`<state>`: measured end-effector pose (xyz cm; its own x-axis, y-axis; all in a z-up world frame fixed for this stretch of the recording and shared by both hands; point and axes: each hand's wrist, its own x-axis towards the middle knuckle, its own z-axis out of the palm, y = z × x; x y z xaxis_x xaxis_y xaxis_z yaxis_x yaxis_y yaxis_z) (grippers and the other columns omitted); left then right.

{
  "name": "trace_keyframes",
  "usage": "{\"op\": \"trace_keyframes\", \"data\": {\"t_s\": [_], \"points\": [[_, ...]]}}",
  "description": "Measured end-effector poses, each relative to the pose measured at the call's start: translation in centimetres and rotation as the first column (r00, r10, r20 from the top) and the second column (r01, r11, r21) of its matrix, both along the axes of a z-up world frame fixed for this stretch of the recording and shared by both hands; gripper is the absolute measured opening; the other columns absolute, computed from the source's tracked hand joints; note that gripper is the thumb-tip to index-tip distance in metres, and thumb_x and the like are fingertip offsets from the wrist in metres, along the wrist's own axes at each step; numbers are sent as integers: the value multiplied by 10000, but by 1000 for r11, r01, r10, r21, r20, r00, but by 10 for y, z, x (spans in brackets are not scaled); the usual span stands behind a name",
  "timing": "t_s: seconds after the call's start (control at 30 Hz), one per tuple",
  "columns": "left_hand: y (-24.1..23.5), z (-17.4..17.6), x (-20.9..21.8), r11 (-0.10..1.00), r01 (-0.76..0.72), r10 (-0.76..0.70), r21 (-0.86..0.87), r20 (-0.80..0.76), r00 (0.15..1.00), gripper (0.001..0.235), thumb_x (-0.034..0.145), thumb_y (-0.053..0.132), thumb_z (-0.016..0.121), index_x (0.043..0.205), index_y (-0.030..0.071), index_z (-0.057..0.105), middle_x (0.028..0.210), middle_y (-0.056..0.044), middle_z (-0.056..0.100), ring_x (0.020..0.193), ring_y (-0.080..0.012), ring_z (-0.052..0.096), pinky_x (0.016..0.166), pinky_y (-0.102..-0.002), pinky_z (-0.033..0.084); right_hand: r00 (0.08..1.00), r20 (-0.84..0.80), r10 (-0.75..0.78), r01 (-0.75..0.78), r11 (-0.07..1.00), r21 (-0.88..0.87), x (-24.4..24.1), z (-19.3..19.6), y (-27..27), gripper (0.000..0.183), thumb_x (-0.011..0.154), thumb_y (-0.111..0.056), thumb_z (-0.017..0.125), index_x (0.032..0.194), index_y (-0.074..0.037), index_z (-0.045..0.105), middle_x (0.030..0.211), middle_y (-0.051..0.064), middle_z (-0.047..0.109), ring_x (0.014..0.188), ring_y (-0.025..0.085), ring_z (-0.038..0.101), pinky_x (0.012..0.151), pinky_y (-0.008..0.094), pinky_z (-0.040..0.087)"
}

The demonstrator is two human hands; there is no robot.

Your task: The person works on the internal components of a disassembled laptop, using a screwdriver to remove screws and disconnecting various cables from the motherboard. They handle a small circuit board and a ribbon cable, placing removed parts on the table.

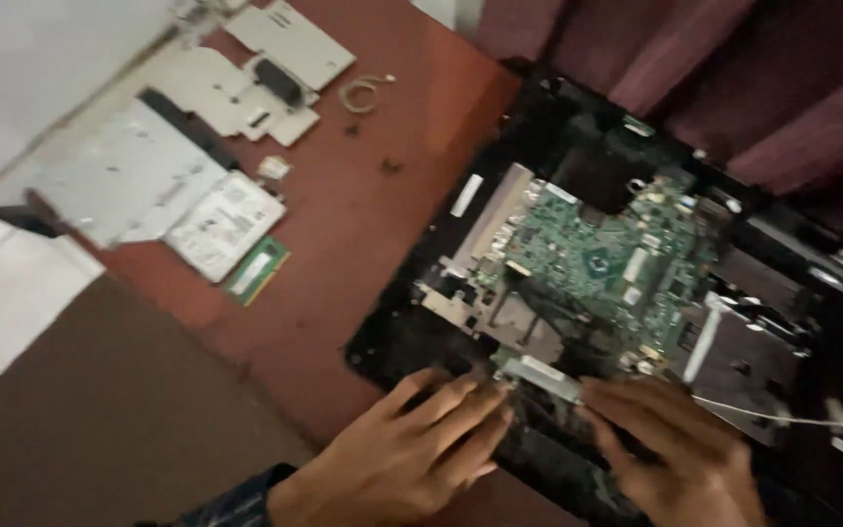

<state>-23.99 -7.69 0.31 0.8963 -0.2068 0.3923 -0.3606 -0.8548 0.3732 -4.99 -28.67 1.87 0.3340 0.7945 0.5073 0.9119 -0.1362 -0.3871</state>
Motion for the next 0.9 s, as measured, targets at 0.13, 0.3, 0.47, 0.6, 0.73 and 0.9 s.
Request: {"op": "trace_keyframes", "data": {"t_s": [0.13, 0.3, 0.47, 0.6, 0.73, 0.9], "points": [[-5, -8, -5, 1000, 12, -12, -2, -23, 1000, 368, 1134, 258, 574, 1407, 12, 579, 1455, -207, 594, 1321, -357, 558, 1036, -545, 456, 997, -11, -78, 77, 995, -67, -9, 1, 6, 154, 834, -121, 805, 988, -127, 799, 990, -7, 802, 869, 135, 774, 923, 366, 615], [-19, -28, -30, 998, 35, -38, 44, 73, 997, 357, 1214, 215, 359, 1427, 47, 592, 1498, -159, 586, 1383, -298, 545, 1032, -497, 473, 983, 181, 36, -30, 999, -39, -7, 0, 8, 31, 900, -69, 738, 892, -55, 764, 999, 17, 777, 841, 173, 736, 872, 394, 567], [-21, -55, -55, 1000, -26, 27, -3, 119, 992, 292, 1218, 196, 426, 1399, 125, 644, 1357, -62, 647, 1284, -214, 621, 1060, -376, 473, 995, -11, -100, 92, 951, -296, 7, -24, -13, 364, 804, -263, 784, 1167, -256, 789, 1133, -54, 779, 1022, 143, 731, 842, 355, 632], [29, -2, -55, 973, -188, 229, -134, 440, 868, 415, 1153, 214, 366, 1062, 47, 734, 1060, -114, 740, 874, -266, 697, 743, -400, 446, 968, 71, -240, 250, 933, -258, -28, 10, 19, 161, 839, -160, 810, 998, -149, 833, 1019, 22, 772, 908, 199, 734, 803, 382, 620], [37, -7, -61, 886, -439, 463, -148, 310, 830, 153, 1008, 152, 638, 1132, 76, 686, 1095, -113, 690, 911, -327, 649, 818, -436, 490, 988, 20, -152, 153, 979, -134, -27, 11, 18, 90, 898, -111, 735, 953, -111, 806, 999, 28, 762, 872, 180, 725, 902, 394, 591], [27, -9, -55, 903, -405, 429, -142, 346, 835, 206, 976, 154, 737, 1166, 90, 694, 1111, -96, 724, 894, -274, 649, 857, -410, 487, 993, 10, -115, 116, 986, -119, -16, -1, 8, 133, 846, -102, 796, 968, -150, 812, 1018, 24, 776, 861, 156, 754, 815, 316, 642]]}}
